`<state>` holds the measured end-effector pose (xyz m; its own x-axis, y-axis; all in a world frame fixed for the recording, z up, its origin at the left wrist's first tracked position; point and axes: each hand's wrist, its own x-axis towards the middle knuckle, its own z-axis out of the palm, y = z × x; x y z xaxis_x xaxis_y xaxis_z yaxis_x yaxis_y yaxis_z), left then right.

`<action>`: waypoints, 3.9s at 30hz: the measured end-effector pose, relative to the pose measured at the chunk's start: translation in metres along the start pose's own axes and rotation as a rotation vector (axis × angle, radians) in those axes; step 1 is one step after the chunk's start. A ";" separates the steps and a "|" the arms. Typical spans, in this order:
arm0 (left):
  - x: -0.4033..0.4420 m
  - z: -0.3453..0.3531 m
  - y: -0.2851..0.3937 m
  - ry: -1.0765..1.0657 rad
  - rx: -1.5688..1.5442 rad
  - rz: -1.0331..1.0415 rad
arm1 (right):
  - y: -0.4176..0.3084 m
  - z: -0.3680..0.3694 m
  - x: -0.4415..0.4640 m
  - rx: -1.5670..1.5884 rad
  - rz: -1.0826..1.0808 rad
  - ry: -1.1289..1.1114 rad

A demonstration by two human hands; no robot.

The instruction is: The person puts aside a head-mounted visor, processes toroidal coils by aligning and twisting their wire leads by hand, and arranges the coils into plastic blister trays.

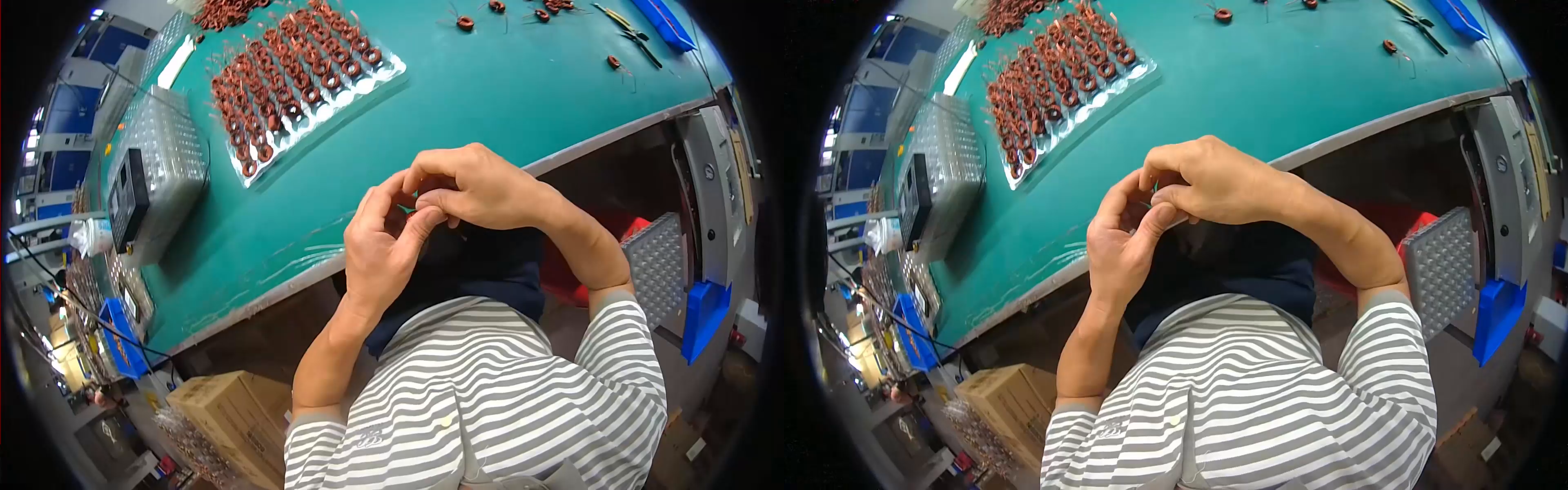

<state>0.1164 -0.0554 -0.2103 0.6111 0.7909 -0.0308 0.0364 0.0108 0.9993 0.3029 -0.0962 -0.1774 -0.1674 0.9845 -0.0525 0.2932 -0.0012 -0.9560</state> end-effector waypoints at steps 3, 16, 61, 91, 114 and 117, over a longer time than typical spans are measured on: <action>-0.025 -0.005 0.003 0.007 -0.008 -0.026 | -0.010 0.003 -0.010 0.308 0.205 -0.137; -0.086 0.006 -0.051 0.207 -0.490 -0.280 | 0.055 0.101 -0.064 -0.086 -0.128 0.239; -0.086 -0.004 -0.074 0.161 0.114 0.298 | 0.067 0.076 -0.074 -0.241 -0.117 0.033; -0.075 0.001 -0.043 -0.172 0.472 0.348 | 0.083 0.097 -0.102 1.096 0.716 -0.054; -0.054 -0.026 -0.023 -0.289 0.364 -0.001 | 0.038 0.078 -0.083 -0.113 -0.051 -0.017; -0.055 -0.017 -0.019 -0.323 0.343 -0.044 | 0.046 0.078 -0.092 -0.110 -0.053 0.054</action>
<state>0.0690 -0.0885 -0.2276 0.8156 0.5632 -0.1329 0.2940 -0.2055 0.9334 0.2580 -0.2002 -0.2389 -0.1353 0.9907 0.0159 0.3873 0.0676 -0.9195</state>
